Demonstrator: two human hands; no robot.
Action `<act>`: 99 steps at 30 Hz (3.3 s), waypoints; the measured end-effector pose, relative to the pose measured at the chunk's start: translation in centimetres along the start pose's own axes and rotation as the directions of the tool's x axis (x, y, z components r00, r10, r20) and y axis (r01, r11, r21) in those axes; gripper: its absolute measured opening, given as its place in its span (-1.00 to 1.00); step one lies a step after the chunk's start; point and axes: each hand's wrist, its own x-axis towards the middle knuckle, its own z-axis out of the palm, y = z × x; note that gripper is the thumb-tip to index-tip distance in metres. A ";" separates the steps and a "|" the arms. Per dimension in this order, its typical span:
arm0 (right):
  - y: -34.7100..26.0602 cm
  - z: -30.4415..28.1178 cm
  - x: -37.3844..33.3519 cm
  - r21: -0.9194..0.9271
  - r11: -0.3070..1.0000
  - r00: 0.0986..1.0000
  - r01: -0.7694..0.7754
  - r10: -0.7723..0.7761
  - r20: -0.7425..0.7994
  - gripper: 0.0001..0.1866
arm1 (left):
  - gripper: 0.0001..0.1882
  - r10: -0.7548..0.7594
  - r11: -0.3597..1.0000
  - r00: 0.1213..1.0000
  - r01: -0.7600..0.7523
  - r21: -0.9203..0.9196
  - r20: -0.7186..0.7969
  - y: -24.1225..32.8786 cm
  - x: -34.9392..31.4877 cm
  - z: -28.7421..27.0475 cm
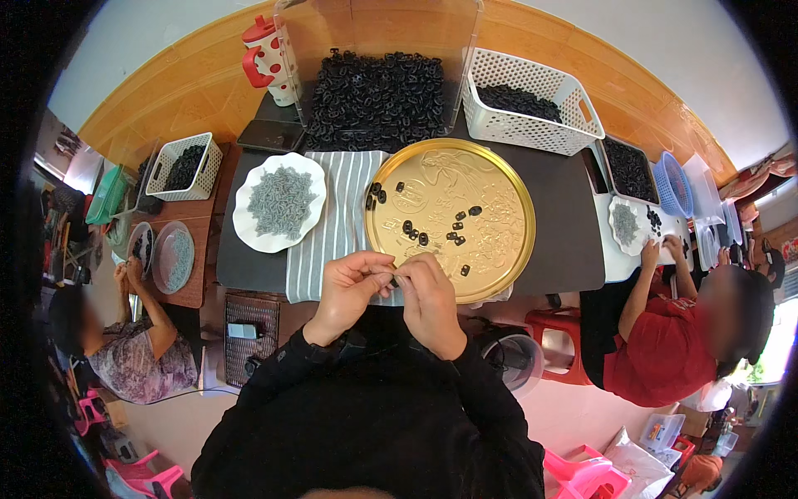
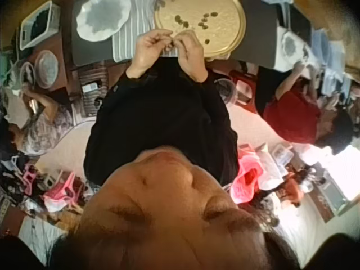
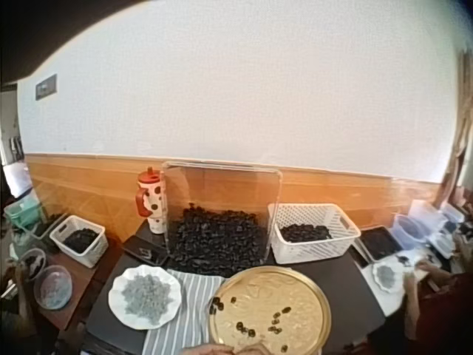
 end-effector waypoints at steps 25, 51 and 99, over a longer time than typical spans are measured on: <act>-0.3 1.1 -1.5 0.258 0.948 0.968 -0.185 0.222 -0.120 -0.69 | -0.78 0.040 0.999 0.997 -0.038 0.032 -0.071 -0.3 -0.8 0.4; 4.6 -1.2 4.5 -0.612 0.789 0.968 0.051 0.111 0.224 -0.85 | -0.73 0.006 1.000 1.000 -0.006 0.006 0.021 -0.8 0.0 -2.4; 0.6 -1.1 0.9 0.304 0.930 0.972 -0.207 0.161 0.170 -0.75 | -0.72 0.081 0.996 0.996 -0.082 -0.026 -0.032 -0.1 -0.4 -0.5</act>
